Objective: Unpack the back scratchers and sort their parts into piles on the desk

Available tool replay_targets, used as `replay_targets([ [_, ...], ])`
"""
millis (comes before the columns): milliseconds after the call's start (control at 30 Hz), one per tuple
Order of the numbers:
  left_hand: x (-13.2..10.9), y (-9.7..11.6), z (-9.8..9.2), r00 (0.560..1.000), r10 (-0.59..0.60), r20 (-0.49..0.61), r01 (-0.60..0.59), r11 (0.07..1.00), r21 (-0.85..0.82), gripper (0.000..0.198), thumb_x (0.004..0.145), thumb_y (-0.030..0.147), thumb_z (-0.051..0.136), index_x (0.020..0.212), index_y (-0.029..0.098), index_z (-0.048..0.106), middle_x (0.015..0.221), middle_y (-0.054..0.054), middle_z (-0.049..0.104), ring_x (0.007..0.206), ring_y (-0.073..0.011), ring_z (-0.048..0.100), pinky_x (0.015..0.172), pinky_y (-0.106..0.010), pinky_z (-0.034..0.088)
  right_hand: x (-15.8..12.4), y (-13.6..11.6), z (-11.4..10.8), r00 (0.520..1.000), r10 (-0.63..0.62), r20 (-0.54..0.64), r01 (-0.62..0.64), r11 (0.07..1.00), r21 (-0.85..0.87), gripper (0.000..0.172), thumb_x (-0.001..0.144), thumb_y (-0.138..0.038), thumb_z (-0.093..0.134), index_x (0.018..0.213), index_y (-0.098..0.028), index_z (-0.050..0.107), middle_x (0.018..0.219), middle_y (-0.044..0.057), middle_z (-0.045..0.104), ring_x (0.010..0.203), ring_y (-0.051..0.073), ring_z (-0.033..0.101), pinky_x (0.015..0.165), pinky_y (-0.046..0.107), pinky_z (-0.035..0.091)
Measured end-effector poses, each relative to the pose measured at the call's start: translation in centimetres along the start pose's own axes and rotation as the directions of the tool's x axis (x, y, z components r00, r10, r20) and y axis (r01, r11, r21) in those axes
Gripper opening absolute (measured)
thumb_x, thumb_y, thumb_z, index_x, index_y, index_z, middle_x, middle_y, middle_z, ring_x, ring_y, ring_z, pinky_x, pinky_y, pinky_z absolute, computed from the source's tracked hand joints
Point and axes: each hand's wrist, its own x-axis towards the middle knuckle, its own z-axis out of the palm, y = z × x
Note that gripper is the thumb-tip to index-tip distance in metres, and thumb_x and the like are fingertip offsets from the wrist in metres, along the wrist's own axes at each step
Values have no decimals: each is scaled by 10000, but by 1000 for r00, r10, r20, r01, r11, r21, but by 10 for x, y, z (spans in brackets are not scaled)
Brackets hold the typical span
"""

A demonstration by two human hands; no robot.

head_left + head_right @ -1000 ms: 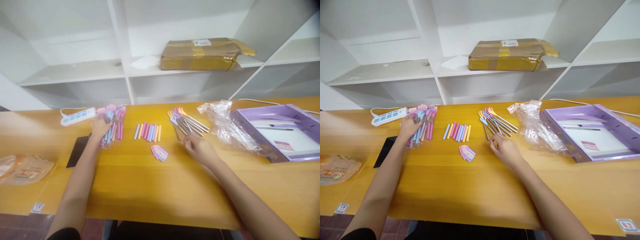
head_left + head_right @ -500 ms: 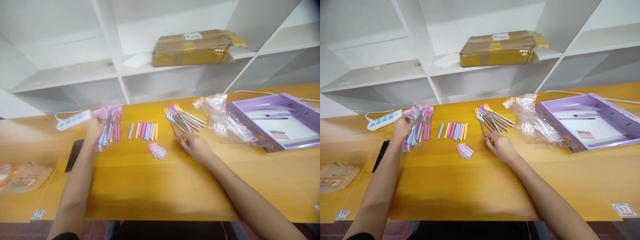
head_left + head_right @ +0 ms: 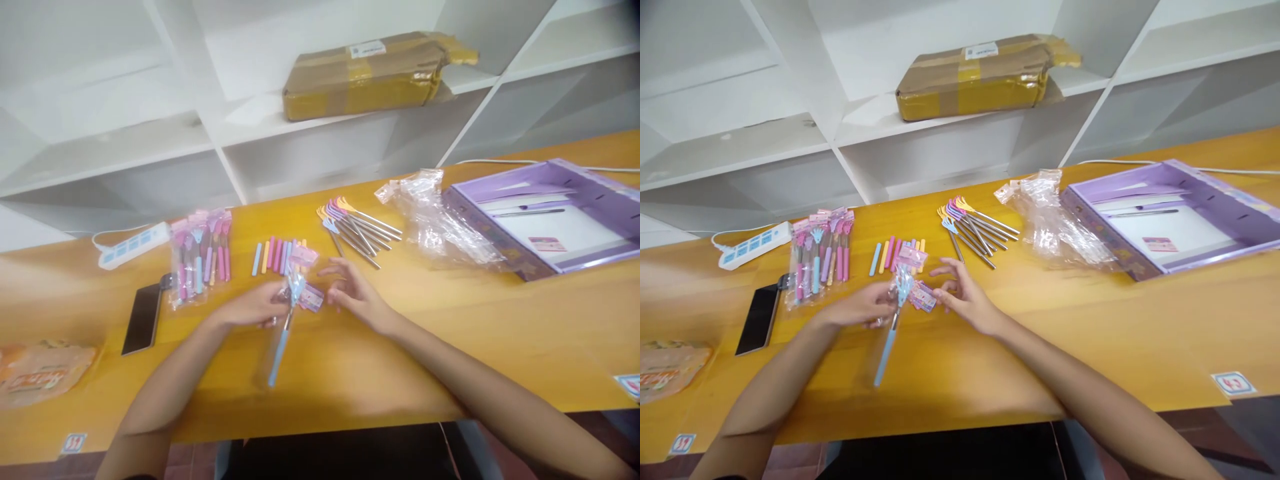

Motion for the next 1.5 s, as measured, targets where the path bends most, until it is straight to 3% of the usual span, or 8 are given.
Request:
replay_targets([
  [267, 37, -34, 34, 923, -59, 380, 86, 995, -56, 206, 938, 348, 652, 1066, 186, 659, 622, 44, 570, 481, -111, 510, 442, -195, 349, 1, 20, 15, 995, 12, -97, -14, 1000, -11, 476, 976, -571, 758, 1275, -258, 560, 984, 10, 649, 762, 143, 664, 654, 287, 594],
  [500, 43, -46, 41, 961, 152, 233, -116, 980, -163, 586, 1046, 700, 560, 869, 155, 677, 837, -69, 680, 748, -155, 604, 720, -279, 509, 0, 20, 11, 990, -79, -119, 36, 945, -326, 319, 1039, -557, 669, 1073, -240, 658, 873, 28, 694, 745, 169, 643, 672, 308, 532],
  [667, 45, -50, 41, 960, 125, 252, -55, 962, -267, 493, 1013, 618, 687, 1198, 161, 684, 846, -26, 643, 757, -159, 621, 720, -298, 517, 2, 19, -1, 943, -310, -119, 200, 817, -541, 166, 1047, -359, 675, 948, -240, 615, 838, 11, 590, 669, 147, 527, 631, 294, 451],
  [833, 42, -53, 42, 945, 115, 306, -22, 956, -292, 691, 1004, 540, 735, 1537, 219, 432, 848, 23, 608, 663, -123, 574, 623, -263, 474, 4, 14, -9, 912, -403, -77, 266, 724, -636, 183, 1053, -236, 616, 870, -229, 624, 818, 10, 522, 673, 147, 498, 633, 290, 420],
  [933, 39, -55, 43, 939, 112, 325, -9, 953, -304, 938, 1010, 464, 743, 1704, 304, 133, 864, 37, 608, 673, -123, 577, 624, -256, 467, 5, 12, -11, 896, -436, -87, 290, 721, -629, 208, 1039, -196, 624, 834, -221, 640, 825, 14, 518, 694, 147, 505, 647, 290, 427],
  [1133, 41, -57, 42, 933, 165, 320, -57, 945, -322, 1155, 1023, 415, 740, 1714, 344, -182, 886, 42, 593, 697, -121, 563, 667, -275, 497, 3, 5, -16, 930, -368, -19, 295, 774, -560, 204, 1050, -165, 566, 989, -218, 753, 898, 34, 546, 760, 151, 557, 693, 297, 479],
  [1367, 43, -56, 42, 933, 195, 301, -93, 942, -323, 1077, 1041, 452, 722, 1730, 352, -100, 898, 39, 580, 702, -123, 562, 667, -271, 473, 5, 2, -20, 976, -214, 36, 205, 858, -472, 175, 1055, -357, 686, 987, -206, 742, 854, 12, 536, 690, 133, 504, 652, 288, 431],
  [1500, 43, -55, 40, 940, 187, 287, -107, 956, -272, 912, 1022, 492, 738, 1727, 275, 202, 914, 15, 571, 736, -132, 550, 708, -287, 485, 9, 0, -26, 993, -118, 26, 118, 899, -422, 364, 1057, -521, 668, 903, -198, 737, 841, 29, 575, 746, 156, 536, 703, 301, 437],
])
